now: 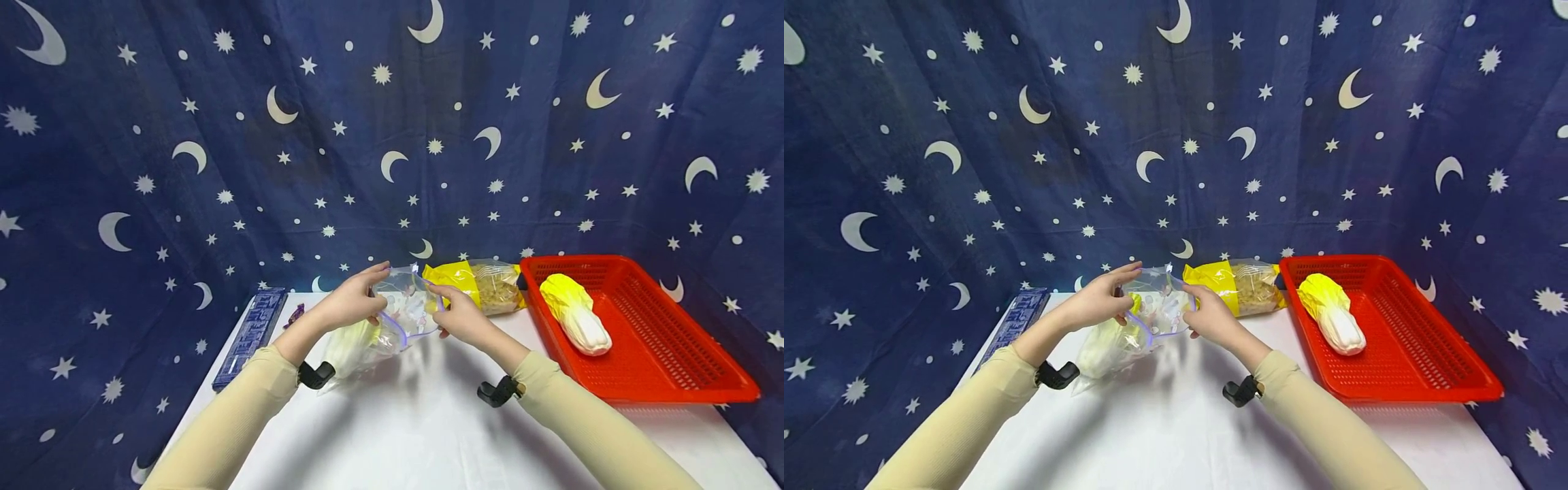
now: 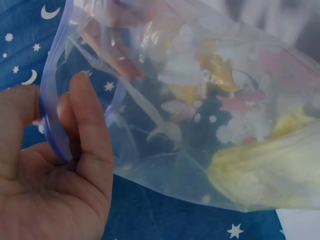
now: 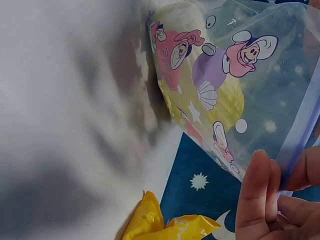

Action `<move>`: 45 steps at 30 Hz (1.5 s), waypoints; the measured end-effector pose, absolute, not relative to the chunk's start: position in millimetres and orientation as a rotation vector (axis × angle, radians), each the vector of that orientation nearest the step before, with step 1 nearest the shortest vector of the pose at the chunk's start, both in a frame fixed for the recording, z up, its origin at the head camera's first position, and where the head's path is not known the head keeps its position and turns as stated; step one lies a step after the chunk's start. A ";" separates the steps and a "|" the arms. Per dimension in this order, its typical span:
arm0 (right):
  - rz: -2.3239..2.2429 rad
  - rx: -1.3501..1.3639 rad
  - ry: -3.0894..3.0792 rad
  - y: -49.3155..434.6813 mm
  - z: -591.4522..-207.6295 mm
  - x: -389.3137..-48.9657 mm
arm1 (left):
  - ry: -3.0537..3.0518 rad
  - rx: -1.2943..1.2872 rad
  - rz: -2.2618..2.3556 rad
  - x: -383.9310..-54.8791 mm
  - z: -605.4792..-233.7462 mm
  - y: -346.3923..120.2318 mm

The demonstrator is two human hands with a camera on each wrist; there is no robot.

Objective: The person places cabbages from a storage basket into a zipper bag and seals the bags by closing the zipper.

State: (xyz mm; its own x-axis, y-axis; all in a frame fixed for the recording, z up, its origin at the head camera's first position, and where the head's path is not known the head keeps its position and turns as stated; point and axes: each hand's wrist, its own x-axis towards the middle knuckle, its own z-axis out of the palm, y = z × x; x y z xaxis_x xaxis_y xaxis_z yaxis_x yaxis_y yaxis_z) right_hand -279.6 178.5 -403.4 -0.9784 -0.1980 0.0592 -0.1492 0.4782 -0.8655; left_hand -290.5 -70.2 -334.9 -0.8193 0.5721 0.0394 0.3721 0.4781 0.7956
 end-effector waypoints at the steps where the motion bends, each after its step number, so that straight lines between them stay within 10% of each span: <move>1: -1.549 -0.308 2.656 179.4 -403.6 -279.2 | 2.489 0.817 1.266 -291.3 -337.2 -69.8; 45: -1.449 -0.224 2.797 270.2 -377.2 -267.0 | 2.346 0.831 1.444 -291.7 -374.4 -53.9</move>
